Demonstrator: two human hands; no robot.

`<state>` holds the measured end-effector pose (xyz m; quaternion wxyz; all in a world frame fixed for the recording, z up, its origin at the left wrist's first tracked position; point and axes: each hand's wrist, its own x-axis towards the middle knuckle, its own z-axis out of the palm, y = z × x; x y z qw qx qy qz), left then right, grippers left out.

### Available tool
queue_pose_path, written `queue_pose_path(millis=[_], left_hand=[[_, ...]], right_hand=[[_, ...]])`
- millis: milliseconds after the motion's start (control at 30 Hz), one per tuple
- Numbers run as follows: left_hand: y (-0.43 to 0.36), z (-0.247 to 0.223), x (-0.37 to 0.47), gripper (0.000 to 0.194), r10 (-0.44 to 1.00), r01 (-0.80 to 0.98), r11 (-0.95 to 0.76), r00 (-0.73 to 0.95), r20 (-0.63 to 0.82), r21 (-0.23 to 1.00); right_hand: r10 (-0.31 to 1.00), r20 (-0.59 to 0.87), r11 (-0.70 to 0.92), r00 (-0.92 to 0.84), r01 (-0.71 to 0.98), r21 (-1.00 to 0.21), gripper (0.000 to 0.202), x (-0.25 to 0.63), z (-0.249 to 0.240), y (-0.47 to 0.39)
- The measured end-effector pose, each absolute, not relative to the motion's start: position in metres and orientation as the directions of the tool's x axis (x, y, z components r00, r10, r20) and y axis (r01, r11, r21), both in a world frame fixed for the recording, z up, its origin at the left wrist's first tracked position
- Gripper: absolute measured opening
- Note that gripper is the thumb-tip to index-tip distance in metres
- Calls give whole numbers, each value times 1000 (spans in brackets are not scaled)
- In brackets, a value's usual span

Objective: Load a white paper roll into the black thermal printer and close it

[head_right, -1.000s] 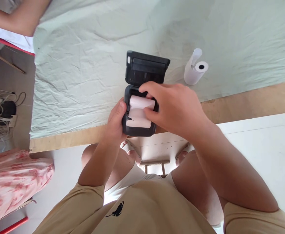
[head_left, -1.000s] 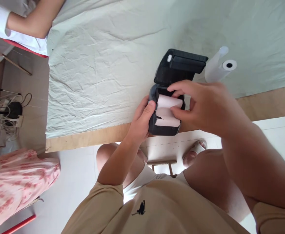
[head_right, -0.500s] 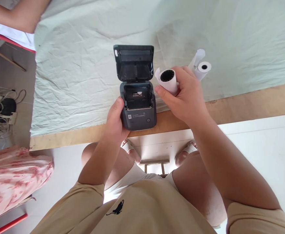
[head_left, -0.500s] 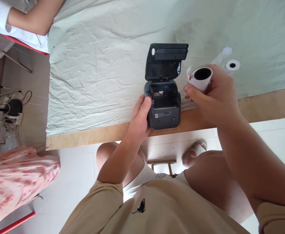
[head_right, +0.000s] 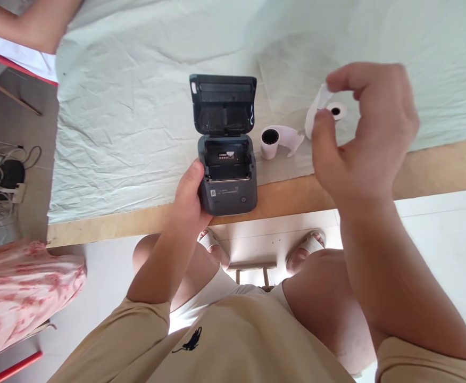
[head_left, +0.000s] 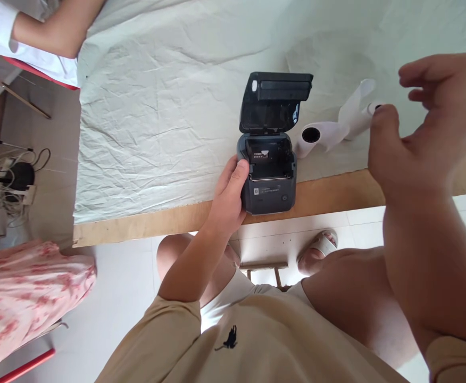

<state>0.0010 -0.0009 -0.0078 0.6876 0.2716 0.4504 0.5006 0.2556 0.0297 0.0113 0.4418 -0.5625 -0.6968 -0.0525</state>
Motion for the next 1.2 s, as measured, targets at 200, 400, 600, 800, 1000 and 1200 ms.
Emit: queue_pose_path(millis=[200, 400, 600, 800, 1000, 1200], left_hand=[[0, -11, 0, 54, 942, -435, 329, 86, -325, 838], [0, -10, 1, 56, 942, -433, 327, 75, -328, 840], [-1, -9, 1, 58, 941, -435, 330, 83, -327, 838], [-1, -10, 0, 55, 948, -434, 311, 85, -305, 846], [-1, -10, 0, 57, 949, -429, 309, 87, -302, 849], [1, -13, 0, 58, 950, -434, 308, 94, -297, 847]], right_hand=[[909, 385, 112, 156, 801, -588, 69, 279, -17, 51], [936, 267, -1, 231, 758, -652, 62, 274, -17, 51], [960, 230, 10, 158, 805, -593, 53, 274, -18, 52], [954, 277, 93, 112, 770, -631, 73, 281, -30, 55], [953, 283, 101, 111, 762, -640, 70, 278, -30, 54], [963, 263, 96, 65, 826, -555, 68, 277, -25, 54]])
